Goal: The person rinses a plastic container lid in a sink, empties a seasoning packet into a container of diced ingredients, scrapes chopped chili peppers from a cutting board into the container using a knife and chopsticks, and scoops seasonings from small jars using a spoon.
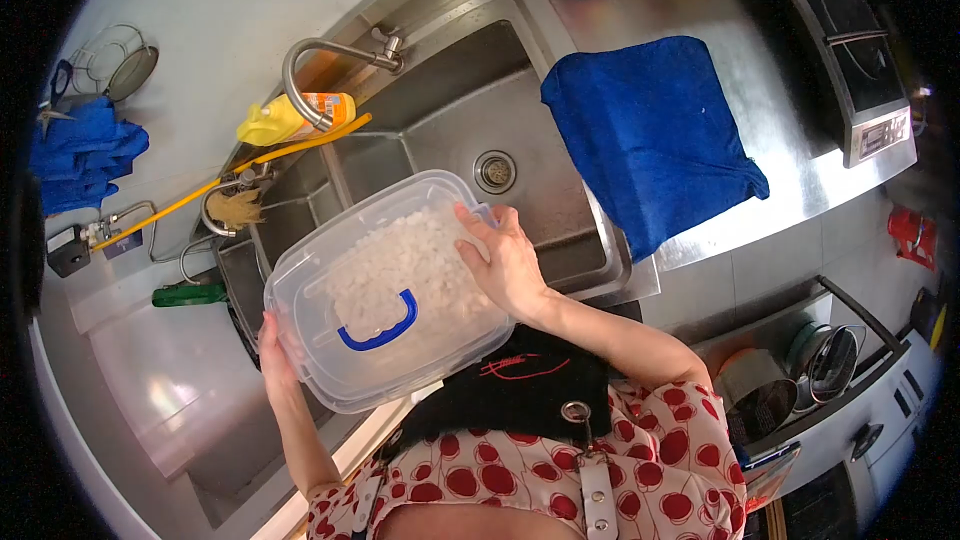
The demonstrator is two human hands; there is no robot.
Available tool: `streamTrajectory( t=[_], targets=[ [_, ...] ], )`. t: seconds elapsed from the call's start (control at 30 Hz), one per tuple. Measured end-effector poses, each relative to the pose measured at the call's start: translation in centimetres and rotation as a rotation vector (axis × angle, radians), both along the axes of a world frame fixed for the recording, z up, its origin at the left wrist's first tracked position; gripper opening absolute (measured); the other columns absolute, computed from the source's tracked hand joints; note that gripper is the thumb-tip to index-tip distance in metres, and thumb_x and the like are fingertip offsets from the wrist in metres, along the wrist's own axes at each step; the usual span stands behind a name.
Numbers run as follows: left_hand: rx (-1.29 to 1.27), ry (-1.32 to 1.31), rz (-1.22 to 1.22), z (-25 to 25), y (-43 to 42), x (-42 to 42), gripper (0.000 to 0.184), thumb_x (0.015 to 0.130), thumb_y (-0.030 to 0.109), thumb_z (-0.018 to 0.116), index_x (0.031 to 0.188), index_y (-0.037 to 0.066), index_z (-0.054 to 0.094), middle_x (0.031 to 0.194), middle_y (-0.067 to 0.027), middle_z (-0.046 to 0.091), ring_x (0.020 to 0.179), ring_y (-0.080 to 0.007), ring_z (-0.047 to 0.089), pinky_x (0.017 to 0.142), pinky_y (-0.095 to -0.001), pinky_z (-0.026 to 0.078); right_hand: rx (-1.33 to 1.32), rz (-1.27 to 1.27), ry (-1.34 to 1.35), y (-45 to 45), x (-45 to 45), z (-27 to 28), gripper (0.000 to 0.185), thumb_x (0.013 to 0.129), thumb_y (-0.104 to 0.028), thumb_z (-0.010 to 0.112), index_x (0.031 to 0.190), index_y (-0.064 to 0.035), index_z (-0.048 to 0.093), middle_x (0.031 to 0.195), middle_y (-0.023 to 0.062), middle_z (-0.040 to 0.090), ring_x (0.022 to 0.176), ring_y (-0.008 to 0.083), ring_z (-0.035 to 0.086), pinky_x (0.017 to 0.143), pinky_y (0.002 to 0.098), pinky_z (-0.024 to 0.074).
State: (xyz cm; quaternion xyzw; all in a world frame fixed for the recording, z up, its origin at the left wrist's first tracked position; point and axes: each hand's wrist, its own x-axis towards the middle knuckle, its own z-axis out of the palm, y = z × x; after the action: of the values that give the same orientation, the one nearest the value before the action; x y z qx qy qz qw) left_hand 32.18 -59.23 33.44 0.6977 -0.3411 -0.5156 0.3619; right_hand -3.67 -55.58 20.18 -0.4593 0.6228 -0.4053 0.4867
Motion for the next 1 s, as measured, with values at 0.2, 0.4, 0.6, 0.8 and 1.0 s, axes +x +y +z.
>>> streamTrajectory(
  t=[0.2, 0.4, 0.6, 0.8, 1.0],
  targets=[
    [0.001, -0.05, -0.047, -0.1, 0.1, -1.8, 0.059, 0.088, 0.048, 0.055, 0.12, -0.002, 0.052, 0.112, -0.0103, 0.06, 0.101, -0.0189, 0.058, 0.088, -0.0321, 0.046, -0.024, 0.001, 0.037, -0.7, -1.6, -0.5, 0.045, 0.086, -0.019, 0.061, 0.129, -0.0143, 0.052, 0.117, 0.033, 0.044, 0.109, 0.046, 0.05, 0.089, 0.0453, 0.0454],
    [0.011, -0.045, -0.063, -0.5, 0.0, -3.5, 0.061, 0.089, 0.05, 0.052, 0.12, -0.003, 0.051, 0.113, -0.0101, 0.06, 0.102, -0.0183, 0.058, 0.087, -0.0315, 0.046, -0.02, -0.032, 0.01, -0.9, -2.2, -1.8, 0.044, 0.085, -0.018, 0.062, 0.128, -0.0148, 0.053, 0.113, 0.0313, 0.046, 0.107, 0.0447, 0.051, 0.087, 0.0447, 0.0462],
    [0.016, -0.117, -0.06, -0.4, 0.6, -5.1, 0.053, 0.092, 0.046, 0.051, 0.115, -0.001, 0.053, 0.107, -0.0076, 0.062, 0.094, -0.0145, 0.059, 0.08, -0.0282, 0.048, 0.049, -0.034, 0.007, -1.6, -3.6, -3.3, 0.041, 0.084, -0.019, 0.063, 0.125, -0.0165, 0.057, 0.108, 0.0263, 0.049, 0.101, 0.0392, 0.055, 0.085, 0.0415, 0.0472],
    [0.053, -0.067, -0.044, 1.0, -2.2, -6.9, 0.049, 0.093, 0.042, 0.05, 0.115, -0.002, 0.053, 0.108, -0.009, 0.062, 0.095, -0.0158, 0.06, 0.082, -0.0294, 0.048, 0.127, -0.056, -0.071, -3.6, -2.9, -4.2, 0.036, 0.084, -0.021, 0.064, 0.12, -0.017, 0.061, 0.097, 0.0182, 0.054, 0.088, 0.0299, 0.057, 0.084, 0.0365, 0.0471],
    [0.132, -0.053, -0.055, 1.5, -3.8, -9.1, 0.052, 0.093, 0.042, 0.05, 0.118, -0.003, 0.052, 0.111, -0.011, 0.061, 0.1, -0.0181, 0.06, 0.086, -0.0313, 0.048, 0.182, -0.029, -0.254, -4.3, -4.2, -6.3, 0.036, 0.085, -0.02, 0.063, 0.12, -0.013, 0.061, 0.093, 0.0215, 0.066, 0.088, 0.0244, 0.065, 0.082, 0.0321, 0.0489]
  ],
)
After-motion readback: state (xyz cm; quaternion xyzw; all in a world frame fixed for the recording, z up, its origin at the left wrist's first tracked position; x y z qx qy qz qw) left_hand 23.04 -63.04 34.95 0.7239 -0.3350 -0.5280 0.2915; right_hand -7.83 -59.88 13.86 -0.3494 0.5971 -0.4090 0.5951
